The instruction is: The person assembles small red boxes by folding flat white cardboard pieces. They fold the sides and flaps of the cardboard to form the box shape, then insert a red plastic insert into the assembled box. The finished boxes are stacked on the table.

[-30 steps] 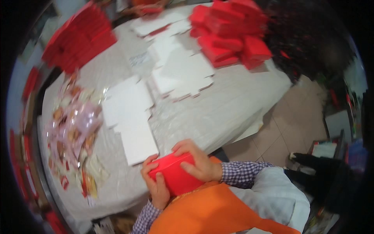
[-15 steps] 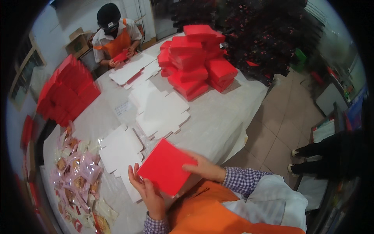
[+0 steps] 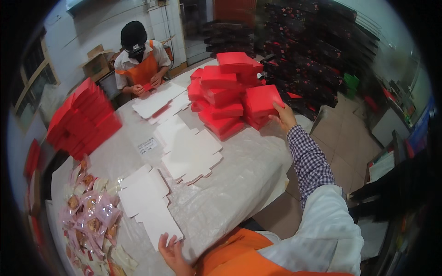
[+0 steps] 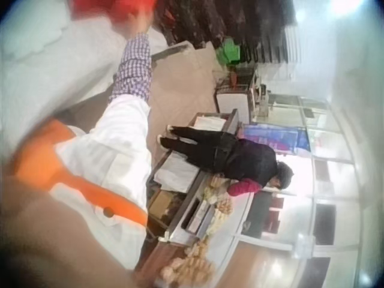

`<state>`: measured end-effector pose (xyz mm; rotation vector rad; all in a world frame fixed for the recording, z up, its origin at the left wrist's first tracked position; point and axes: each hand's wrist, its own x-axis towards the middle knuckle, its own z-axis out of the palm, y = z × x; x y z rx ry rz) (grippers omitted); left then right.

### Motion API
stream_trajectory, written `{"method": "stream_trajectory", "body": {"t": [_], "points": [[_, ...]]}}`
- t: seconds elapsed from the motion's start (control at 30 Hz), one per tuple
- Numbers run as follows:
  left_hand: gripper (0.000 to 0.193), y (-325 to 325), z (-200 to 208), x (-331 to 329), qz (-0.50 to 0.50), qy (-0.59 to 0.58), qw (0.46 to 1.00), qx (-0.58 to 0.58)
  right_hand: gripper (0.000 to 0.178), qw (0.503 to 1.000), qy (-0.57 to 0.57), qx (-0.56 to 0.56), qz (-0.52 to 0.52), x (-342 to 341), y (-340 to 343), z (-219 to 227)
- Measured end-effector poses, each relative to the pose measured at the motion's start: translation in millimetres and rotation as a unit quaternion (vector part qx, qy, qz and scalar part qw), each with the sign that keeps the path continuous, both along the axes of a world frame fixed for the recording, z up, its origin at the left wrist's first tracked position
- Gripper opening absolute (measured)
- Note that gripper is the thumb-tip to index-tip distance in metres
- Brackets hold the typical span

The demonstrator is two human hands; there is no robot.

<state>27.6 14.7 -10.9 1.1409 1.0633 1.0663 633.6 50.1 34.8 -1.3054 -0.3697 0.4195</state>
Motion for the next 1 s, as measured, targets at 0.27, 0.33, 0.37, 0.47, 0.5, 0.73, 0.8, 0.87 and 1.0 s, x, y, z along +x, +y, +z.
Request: {"method": "stream_trajectory", "body": {"t": [0.27, 0.33, 0.37, 0.47, 0.5, 0.73, 0.8, 0.87, 1.0], "points": [[0.037, 6, -9, -19, 0.034, 0.069, 0.995, 0.056, 0.043, 0.89, -0.39, -0.233, -0.041, 83, 5, -54], [0.037, 16, -11, -25, 0.039, 0.073, 0.994, 0.066, 0.056, 0.873, -0.406, -0.266, -0.05, 122, -11, -55], [0.037, 18, -13, -30, 0.044, 0.076, 0.993, 0.082, 0.059, 0.827, -0.459, -0.315, -0.078, 129, -5, -51], [0.046, 22, -15, -48, 0.069, 0.175, 0.977, 0.101, 0.06, 0.797, -0.428, -0.363, -0.225, 116, 18, -37], [0.051, 25, -14, -54, 0.058, 0.235, 0.959, 0.147, 0.059, 0.815, -0.462, -0.285, -0.204, 100, 26, -36], [0.074, 49, -13, -77, -0.064, 0.385, 0.9, 0.193, 0.057, 0.751, -0.552, -0.103, 0.349, -241, 38, -13], [0.074, 54, -20, -78, -0.054, 0.315, 0.937, 0.144, 0.071, 0.677, -0.525, -0.062, 0.513, -319, 36, -19], [0.073, 56, -37, -83, -0.023, 0.205, 0.975, 0.085, 0.083, 0.608, -0.518, -0.023, 0.601, -379, 40, -30], [0.071, 52, -38, -73, 0.016, 0.014, 0.999, -0.023, 0.073, 0.562, -0.518, 0.005, 0.645, -441, 51, -48]]}}
